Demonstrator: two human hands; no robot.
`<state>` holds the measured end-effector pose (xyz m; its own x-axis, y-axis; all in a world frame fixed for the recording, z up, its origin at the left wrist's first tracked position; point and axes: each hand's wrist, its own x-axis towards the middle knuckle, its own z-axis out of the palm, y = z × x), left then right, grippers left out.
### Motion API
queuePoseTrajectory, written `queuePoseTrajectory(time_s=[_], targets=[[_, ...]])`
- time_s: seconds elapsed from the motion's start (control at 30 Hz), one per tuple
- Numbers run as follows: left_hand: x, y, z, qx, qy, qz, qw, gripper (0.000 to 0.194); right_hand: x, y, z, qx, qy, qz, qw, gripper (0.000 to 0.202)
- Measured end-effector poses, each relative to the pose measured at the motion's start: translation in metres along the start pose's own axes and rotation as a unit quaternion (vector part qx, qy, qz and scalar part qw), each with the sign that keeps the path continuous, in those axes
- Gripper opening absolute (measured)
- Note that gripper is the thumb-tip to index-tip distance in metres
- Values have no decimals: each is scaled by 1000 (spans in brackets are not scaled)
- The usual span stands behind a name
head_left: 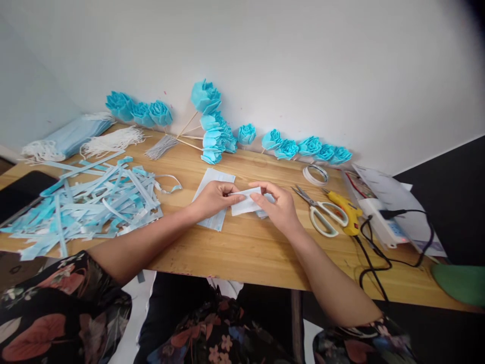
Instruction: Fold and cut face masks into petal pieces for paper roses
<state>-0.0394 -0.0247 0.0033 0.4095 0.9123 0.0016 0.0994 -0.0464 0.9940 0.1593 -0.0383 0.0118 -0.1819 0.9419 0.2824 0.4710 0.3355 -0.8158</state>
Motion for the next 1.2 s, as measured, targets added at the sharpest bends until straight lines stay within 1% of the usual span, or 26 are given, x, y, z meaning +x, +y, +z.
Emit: queuePoseTrajectory(time_s=[0.07,0.27,0.5,0.7,0.83,1.0,1.2], targets=[[0,-2,0,8,3,15,1000,26,0,0,2,-15,18,1,1000,21],[2,-5,-1,23,22,41,999,25,0,0,5,-8,41,-4,999,22],[2,-3,-1,16,23,35,999,25,0,2,6,-19,56,-6,998,19],[-2,4,-1,22,9,23,999,25,0,2,6,-15,67,-7,998,18],[-2,5,-2,40,8,40,998,24,0,2,6,-20,59,-15,998,17],[-1,3,-4,60,22,40,997,26,1,2,2,-23,34,-25,999,18],[-2,6,-1,89,26,44,995,21,2,1,-1,-96,-5,-92,991,11]])
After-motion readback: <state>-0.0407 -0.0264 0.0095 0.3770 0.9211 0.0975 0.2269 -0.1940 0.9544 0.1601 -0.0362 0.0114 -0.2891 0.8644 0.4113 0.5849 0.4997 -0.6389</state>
